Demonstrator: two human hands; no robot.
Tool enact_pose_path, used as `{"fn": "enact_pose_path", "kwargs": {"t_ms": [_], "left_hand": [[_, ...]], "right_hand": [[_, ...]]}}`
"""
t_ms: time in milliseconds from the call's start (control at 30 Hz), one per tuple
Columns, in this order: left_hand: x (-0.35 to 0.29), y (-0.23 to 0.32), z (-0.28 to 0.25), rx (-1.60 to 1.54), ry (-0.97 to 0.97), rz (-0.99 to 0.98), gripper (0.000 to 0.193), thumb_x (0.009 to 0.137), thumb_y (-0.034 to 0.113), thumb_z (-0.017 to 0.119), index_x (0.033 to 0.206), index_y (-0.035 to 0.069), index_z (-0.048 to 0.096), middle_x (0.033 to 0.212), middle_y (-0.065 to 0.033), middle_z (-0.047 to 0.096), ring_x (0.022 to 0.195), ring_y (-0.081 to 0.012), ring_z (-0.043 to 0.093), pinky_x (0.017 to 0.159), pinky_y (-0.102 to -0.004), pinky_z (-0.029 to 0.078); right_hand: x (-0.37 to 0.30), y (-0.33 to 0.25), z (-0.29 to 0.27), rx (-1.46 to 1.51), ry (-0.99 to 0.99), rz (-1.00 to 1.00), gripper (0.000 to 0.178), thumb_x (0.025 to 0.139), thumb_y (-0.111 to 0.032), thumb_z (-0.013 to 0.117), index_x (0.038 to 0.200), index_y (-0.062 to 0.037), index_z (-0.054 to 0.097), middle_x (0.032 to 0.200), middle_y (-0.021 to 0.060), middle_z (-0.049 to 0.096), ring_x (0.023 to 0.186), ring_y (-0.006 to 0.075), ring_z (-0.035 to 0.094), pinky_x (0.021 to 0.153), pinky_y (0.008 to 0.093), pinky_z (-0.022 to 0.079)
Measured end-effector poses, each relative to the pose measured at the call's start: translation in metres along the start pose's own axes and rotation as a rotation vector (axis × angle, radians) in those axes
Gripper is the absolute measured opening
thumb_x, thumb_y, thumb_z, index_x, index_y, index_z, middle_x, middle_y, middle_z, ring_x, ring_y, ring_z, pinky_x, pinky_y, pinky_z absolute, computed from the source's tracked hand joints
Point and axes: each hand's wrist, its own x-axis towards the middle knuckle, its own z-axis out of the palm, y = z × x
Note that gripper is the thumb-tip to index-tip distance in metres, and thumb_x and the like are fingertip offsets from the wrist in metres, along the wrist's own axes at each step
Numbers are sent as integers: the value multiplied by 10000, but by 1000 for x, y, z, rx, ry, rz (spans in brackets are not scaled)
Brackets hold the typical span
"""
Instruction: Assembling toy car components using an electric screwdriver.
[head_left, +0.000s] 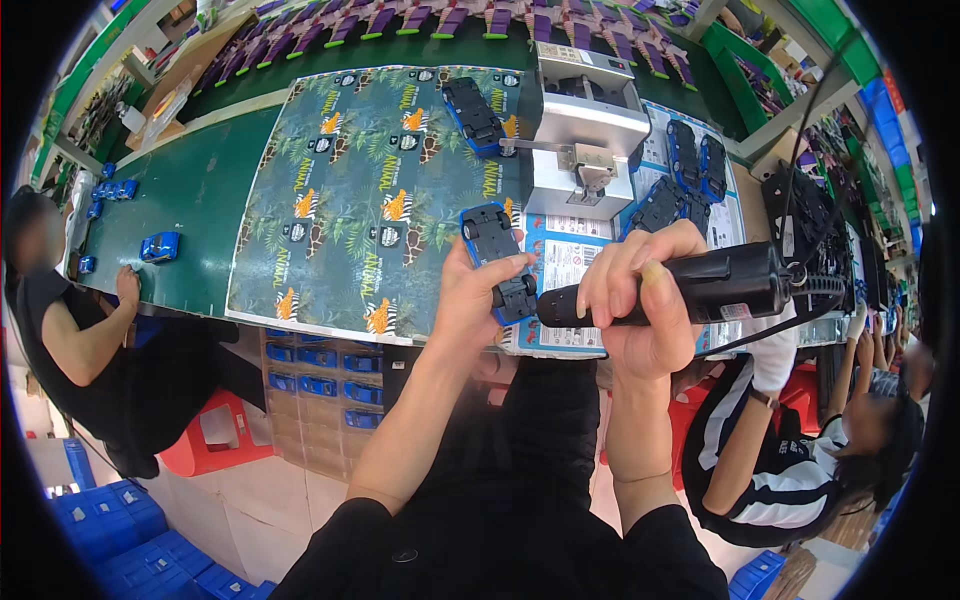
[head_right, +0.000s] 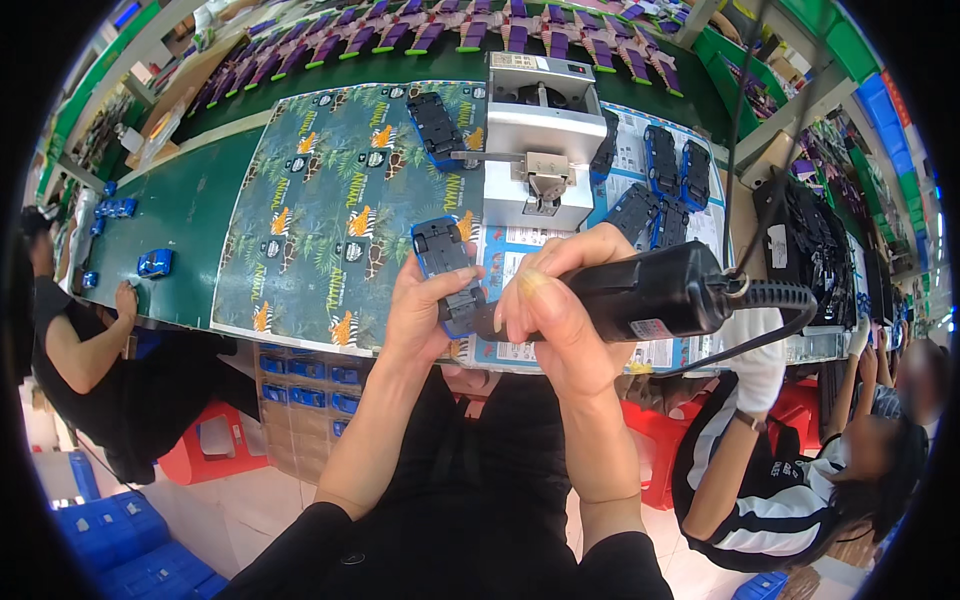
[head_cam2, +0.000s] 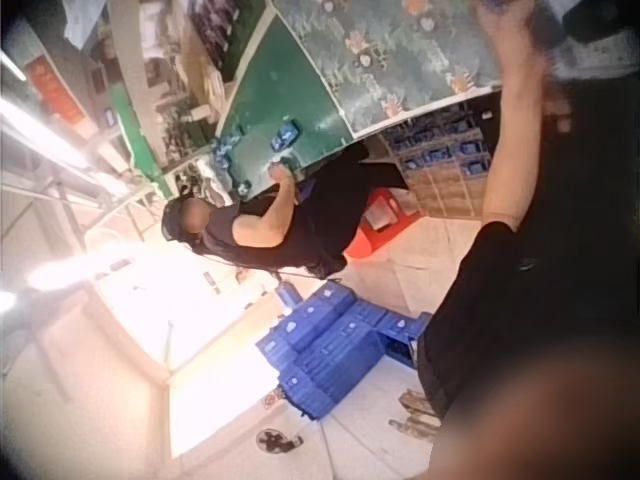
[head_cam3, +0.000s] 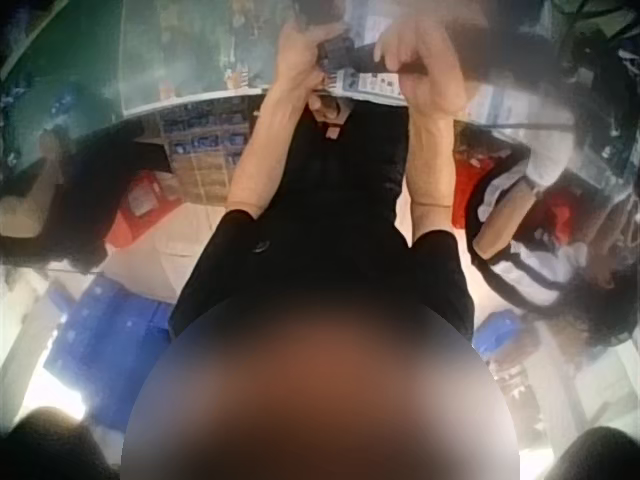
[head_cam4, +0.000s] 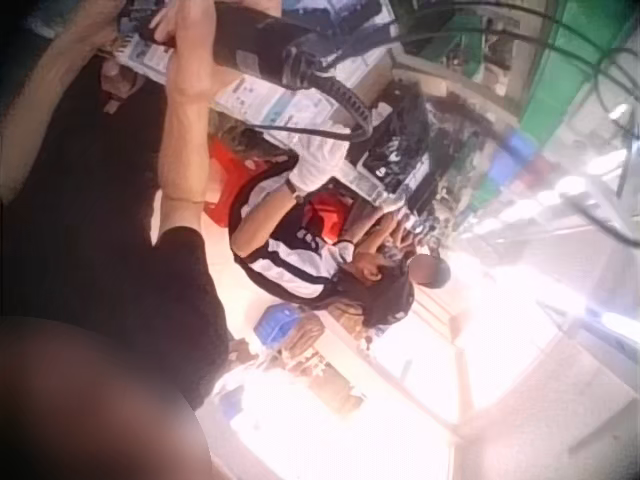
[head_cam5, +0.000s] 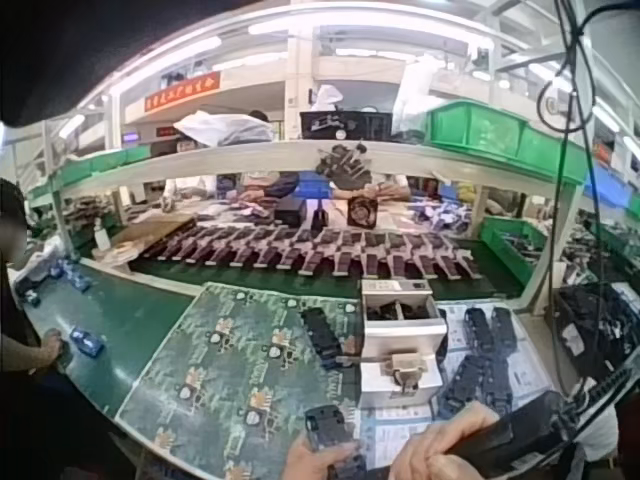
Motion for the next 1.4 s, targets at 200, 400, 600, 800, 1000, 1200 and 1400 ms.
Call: {"fn": "enact_pose_path", "kwargs": {"t_ms": [200, 400, 600, 800, 1000, 1200, 1400], "left_hand": [[-4, 7, -5, -24, 41, 6, 443, 780, -91, 663, 1183, 9, 508, 1054, -116, 629, 894, -237, 690, 711, -362, 584], [10, -5, -7, -7, -51, -38, 553, 752, -63, 700, 1266, 65, 544, 1013, -55, 632, 899, -185, 650, 801, -347, 548], [9, -7, -7, -34, -6, 4, 471, 723, -75, 696, 1158, 48, 564, 975, -41, 637, 859, -149, 634, 788, -305, 526], [9, -7, -10, -50, -9, 4, 440, 727, -59, 703, 1134, 55, 581, 938, -29, 634, 832, -135, 627, 764, -291, 514], [4, 13, -2, -121, -63, -23, 274, 852, 157, 717, 1078, 57, 598, 852, -2, 613, 757, -97, 606, 700, -242, 496], [24, 62, -25, 694, -129, 591, 530, 917, 525, 604, 1109, 32, 589, 882, -61, 609, 760, -167, 594, 675, -280, 461], [43, 142, -92, 2042, -560, 1016, 764, 798, 643, 633, 1275, 55, 540, 1082, -109, 582, 1009, -271, 567, 882, -416, 442]], "right_hand": [[-2, 21, 3, -8, -54, 65, 218, 887, -140, 645, 894, -50, 447, 591, 49, 470, 472, 152, 469, 467, 302, 459], [-6, 22, -8, 95, -95, 47, 248, 878, -189, 656, 911, -59, 447, 621, 33, 479, 472, 136, 449, 455, 283, 430], [-5, 27, -5, 59, -113, 24, 312, 891, -266, 661, 884, -68, 419, 618, 15, 457, 460, 103, 409, 434, 233, 379], [-3, 27, -1, 7, -122, 55, 349, 897, -324, 661, 864, -76, 418, 620, 13, 453, 447, 94, 398, 471, 234, 363], [-8, 22, 4, -49, -143, 37, 339, 900, -332, 663, 908, -71, 446, 645, 22, 467, 494, 104, 437, 500, 247, 367], [-18, -10, 2, -75, -108, -64, 335, 919, -334, 646, 948, -63, 452, 660, 28, 456, 533, 118, 455, 549, 259, 376], [-33, -15, -24, -77, 7, 7, 243, 936, -256, 598, 959, -56, 462, 648, 32, 424, 522, 110, 426, 533, 255, 365]]}}
